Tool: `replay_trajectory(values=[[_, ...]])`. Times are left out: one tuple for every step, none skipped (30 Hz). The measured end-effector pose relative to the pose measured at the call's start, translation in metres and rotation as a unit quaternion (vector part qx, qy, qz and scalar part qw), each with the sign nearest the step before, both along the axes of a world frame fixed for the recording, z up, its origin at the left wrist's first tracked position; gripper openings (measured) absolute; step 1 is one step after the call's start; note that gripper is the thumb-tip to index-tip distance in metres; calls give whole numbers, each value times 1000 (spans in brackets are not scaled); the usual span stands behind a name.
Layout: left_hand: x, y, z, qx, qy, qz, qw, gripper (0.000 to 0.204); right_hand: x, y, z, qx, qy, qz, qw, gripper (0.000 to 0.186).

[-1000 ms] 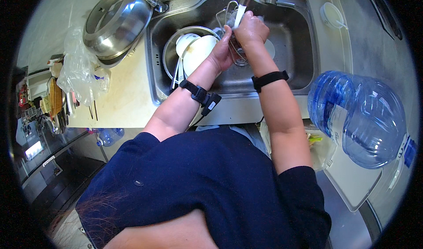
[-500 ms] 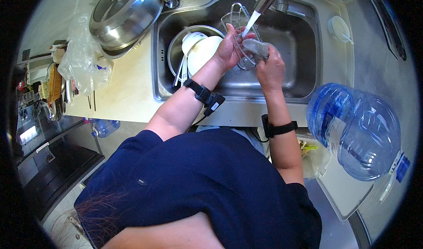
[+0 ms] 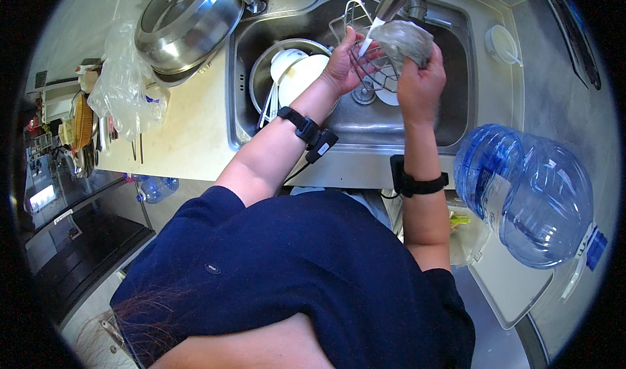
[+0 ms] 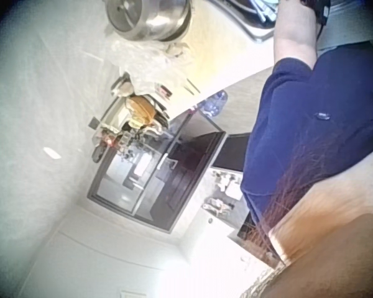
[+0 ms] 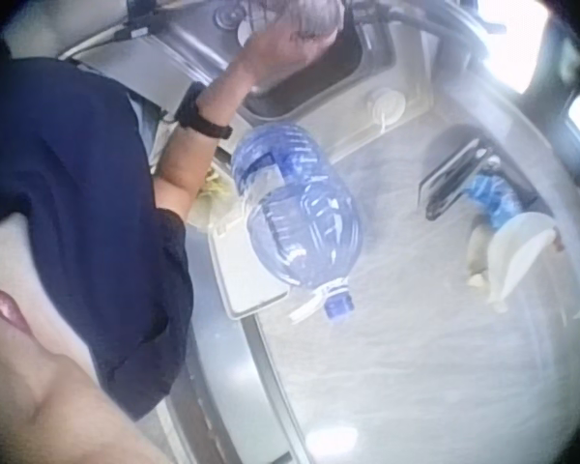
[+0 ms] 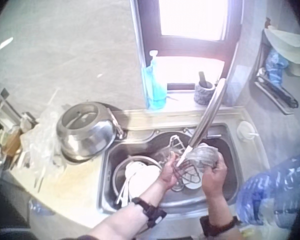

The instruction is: The person washes a white bowl and a metal dish rack in a kitchen sink using a cloth and running water. They scrub the bowl inside and out, rinse it, then scrub and rinse the dish rack before placing it in the sink.

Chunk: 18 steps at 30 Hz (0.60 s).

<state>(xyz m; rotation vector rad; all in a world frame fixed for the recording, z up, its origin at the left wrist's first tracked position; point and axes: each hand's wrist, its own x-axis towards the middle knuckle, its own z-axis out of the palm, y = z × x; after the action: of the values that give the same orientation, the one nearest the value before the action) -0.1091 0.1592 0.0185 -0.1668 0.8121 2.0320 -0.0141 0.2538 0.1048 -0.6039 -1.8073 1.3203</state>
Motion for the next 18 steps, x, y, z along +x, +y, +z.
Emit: replay_trajectory(values=[[2, 5, 0, 37, 15, 6, 999, 43, -8, -5, -2, 35, -64, 51, 996, 32], [6, 10, -2, 75, 29, 11, 997, 43, -18, -11, -7, 60, -115, 68, 989, 33], [9, 15, -4, 149, 67, 14, 987, 43, -24, -17, -12, 90, -148, 46, 984, 34], [15, 16, -8, 185, -8, -14, 983, 48, -31, -23, -21, 118, -138, 83, 980, 33], [16, 14, -11, 120, -107, -35, 986, 52, -34, -27, -29, 166, -124, 121, 971, 34], [15, 13, -15, 301, -127, -65, 943, 55, -35, -31, -40, 127, -143, 115, 975, 33], [14, 11, -18, 286, -137, -44, 947, 58, -32, -33, -49, 104, -173, 148, 968, 32], [11, 8, -20, 352, -138, -40, 925, 60, -27, -34, -58, 104, -167, 196, 961, 32], [10, 1, -22, 240, -109, 15, 965, 62, -21, -33, -66, 103, -249, 206, 941, 32], [10, -6, -23, 154, -57, 65, 984, 64, -12, -31, -73, 124, -297, 232, 918, 33], [11, -11, -23, 135, -54, 52, 988, 62, -5, -29, -77, 135, -372, 236, 887, 33], [11, -16, -23, 70, -91, 81, 990, 53, 4, -26, -80, 179, -391, 262, 864, 33], [11, -23, -22, 25, -130, 111, 985, 45, 9, -25, -80, 209, -437, 265, 834, 32], [11, -23, -21, -2, -99, 143, 985, 43, 14, -24, -79, 237, -495, 269, 791, 31], [11, -24, -21, -9, -67, 138, 988, 41, 14, -24, -77, 238, -502, 268, 787, 30], [12, -23, -20, -5, -57, 124, 991, 39, 13, -24, -75, 241, -522, 267, 773, 30], [12, -21, -20, 1, -36, 110, 993, 38, 9, -25, -73, 243, -531, 284, 760, 29], [11, -19, -19, 0, -28, 120, 992, 38, 3, -28, -70, 201, -480, 259, 814, 27]])
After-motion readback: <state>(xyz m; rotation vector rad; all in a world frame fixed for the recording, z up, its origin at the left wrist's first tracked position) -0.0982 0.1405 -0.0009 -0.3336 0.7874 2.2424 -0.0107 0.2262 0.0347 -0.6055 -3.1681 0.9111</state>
